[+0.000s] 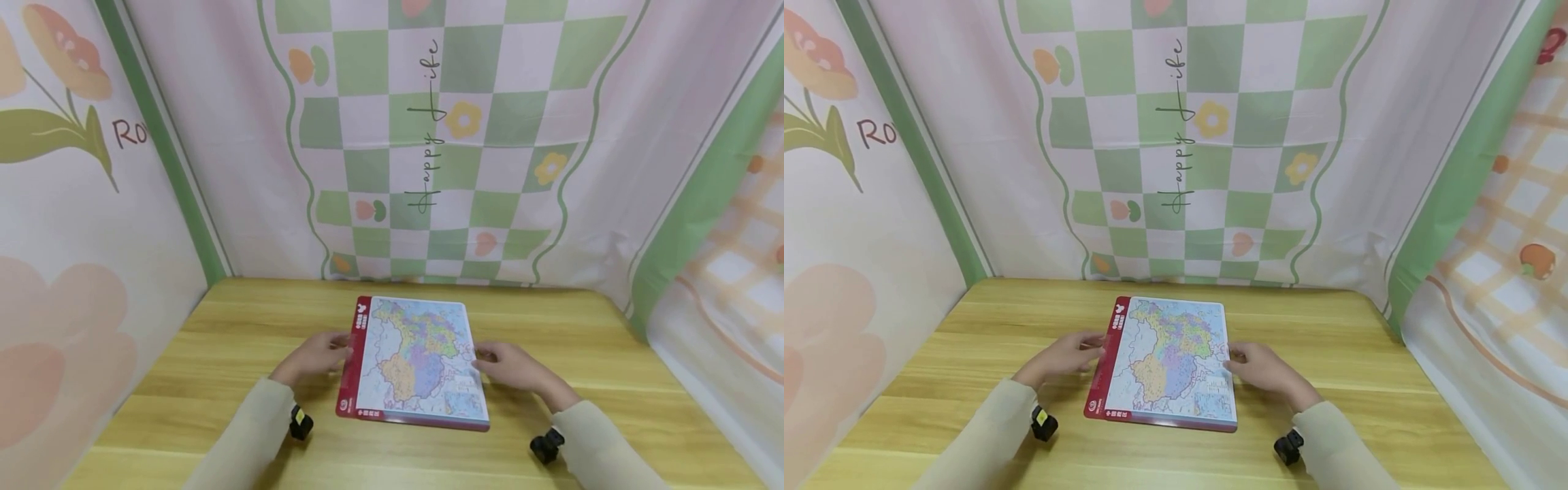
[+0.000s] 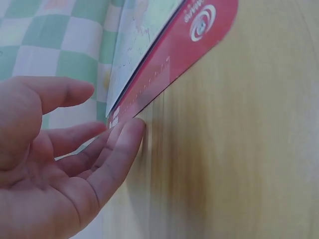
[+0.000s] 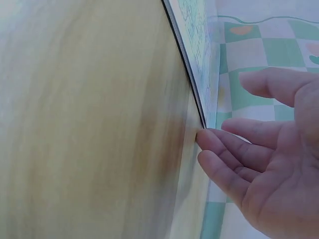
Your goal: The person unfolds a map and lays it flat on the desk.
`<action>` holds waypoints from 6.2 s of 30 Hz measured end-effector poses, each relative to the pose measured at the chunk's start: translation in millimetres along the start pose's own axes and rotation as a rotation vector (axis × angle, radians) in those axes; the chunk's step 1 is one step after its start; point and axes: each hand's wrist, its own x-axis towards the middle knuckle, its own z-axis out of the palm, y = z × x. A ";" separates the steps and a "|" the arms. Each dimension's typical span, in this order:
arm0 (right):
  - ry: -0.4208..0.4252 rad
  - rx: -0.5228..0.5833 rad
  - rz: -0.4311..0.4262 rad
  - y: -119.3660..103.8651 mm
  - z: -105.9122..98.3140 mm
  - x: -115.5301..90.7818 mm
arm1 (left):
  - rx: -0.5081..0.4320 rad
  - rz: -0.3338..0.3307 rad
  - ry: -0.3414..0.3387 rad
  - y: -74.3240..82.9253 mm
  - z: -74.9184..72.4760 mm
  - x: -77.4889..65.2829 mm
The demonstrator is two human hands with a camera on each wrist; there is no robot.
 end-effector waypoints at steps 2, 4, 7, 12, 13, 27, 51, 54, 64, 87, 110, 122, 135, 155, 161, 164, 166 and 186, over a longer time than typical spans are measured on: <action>0.004 0.009 0.007 1.0 0.1 0.3 | -0.043 -0.018 0.004 -2.0 -0.3 1.2; 0.006 0.020 0.013 1.9 0.4 0.7 | -0.093 -0.031 0.001 -3.6 -0.5 2.4; 0.007 0.041 0.019 2.4 1.3 0.6 | -0.152 -0.036 0.000 -6.0 0.5 5.2; 0.005 0.045 0.012 1.2 3.1 1.1 | -0.154 -0.058 0.015 -7.3 2.0 8.6; 0.003 0.047 0.011 1.3 3.4 1.8 | -0.166 -0.064 0.014 -7.0 1.7 8.7; 0.002 0.088 -0.002 3.4 6.3 6.4 | -0.337 -0.124 0.037 -6.5 1.6 8.7; 0.036 0.174 -0.026 3.2 7.4 5.5 | -0.353 -0.172 0.190 -6.3 7.0 17.2; 0.023 0.225 -0.044 4.9 7.7 6.3 | -0.346 -0.163 0.198 -5.8 7.0 16.5; 0.022 0.213 -0.069 0.9 2.1 4.6 | -0.352 -0.110 0.171 -7.7 6.9 14.4; -0.006 0.179 -0.117 5.9 -4.1 1.7 | -0.353 -0.100 0.088 -3.8 -2.0 5.6; -0.065 0.231 -0.142 4.5 -25.1 -7.2 | -0.251 -0.129 0.138 -22.6 -19.6 1.5; -0.053 0.220 -0.141 4.2 -32.7 -10.4 | -0.248 -0.167 0.157 -32.0 -28.4 -1.5; -0.048 0.224 -0.152 7.9 -39.1 -14.2 | -0.217 -0.176 0.189 -36.4 -37.4 -7.7; -0.046 0.267 -0.118 17.7 -53.3 -25.4 | -0.241 -0.300 0.204 -46.5 -55.3 -14.4; -0.038 0.255 -0.093 21.4 -54.6 -26.7 | -0.204 -0.315 0.215 -48.5 -60.5 -17.5; -0.030 0.234 -0.096 23.2 -57.0 -28.3 | -0.212 -0.317 0.215 -50.0 -63.0 -19.7; -0.022 0.225 -0.091 24.4 -58.6 -29.7 | -0.206 -0.312 0.216 -50.9 -64.9 -21.1; -0.004 0.254 -0.089 38.7 -66.5 -39.3 | -0.230 -0.375 0.296 -66.3 -85.1 -24.1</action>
